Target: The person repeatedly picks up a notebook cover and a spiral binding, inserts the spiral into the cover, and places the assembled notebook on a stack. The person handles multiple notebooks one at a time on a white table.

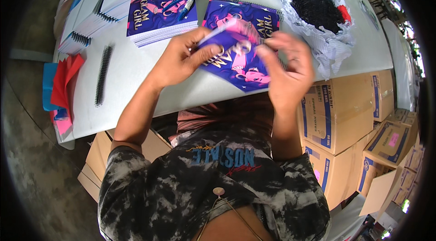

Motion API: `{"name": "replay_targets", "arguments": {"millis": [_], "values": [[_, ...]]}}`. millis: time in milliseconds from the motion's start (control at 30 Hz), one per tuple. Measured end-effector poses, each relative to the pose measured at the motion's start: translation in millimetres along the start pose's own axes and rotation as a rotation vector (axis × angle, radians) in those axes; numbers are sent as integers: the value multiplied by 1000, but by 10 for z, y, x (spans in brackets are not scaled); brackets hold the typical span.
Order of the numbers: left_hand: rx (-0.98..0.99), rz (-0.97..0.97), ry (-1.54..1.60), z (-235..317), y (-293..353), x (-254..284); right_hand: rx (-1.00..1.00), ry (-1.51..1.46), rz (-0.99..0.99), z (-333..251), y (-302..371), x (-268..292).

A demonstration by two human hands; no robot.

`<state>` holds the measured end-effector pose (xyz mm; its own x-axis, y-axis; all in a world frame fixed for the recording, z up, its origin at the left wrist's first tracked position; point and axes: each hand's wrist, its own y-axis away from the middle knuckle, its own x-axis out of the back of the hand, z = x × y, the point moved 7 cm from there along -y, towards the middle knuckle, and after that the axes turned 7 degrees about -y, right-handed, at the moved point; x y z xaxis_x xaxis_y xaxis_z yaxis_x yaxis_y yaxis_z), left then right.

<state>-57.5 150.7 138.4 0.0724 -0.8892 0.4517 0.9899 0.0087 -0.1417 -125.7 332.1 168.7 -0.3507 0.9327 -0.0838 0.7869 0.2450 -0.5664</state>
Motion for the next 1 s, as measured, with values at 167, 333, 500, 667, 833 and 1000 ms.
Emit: {"name": "replay_targets", "arguments": {"millis": [167,333,500,667,833,1000], "values": [[-29,789,156,-202,-310,233,98,6,420,419,-135,499],[-35,776,-671,-650,-425,-85,-154,-22,374,1438,201,452],[-73,817,-643,-762,-308,-176,-13,359,467,1426,80,524],[-73,954,-631,-761,-263,-102,-127,231,547,1521,52,564],[-131,928,-660,-882,-259,-106,-85,261,526,1515,86,525],[60,1018,-291,-1020,-233,-108,-115,348,501,1517,122,543]]}}
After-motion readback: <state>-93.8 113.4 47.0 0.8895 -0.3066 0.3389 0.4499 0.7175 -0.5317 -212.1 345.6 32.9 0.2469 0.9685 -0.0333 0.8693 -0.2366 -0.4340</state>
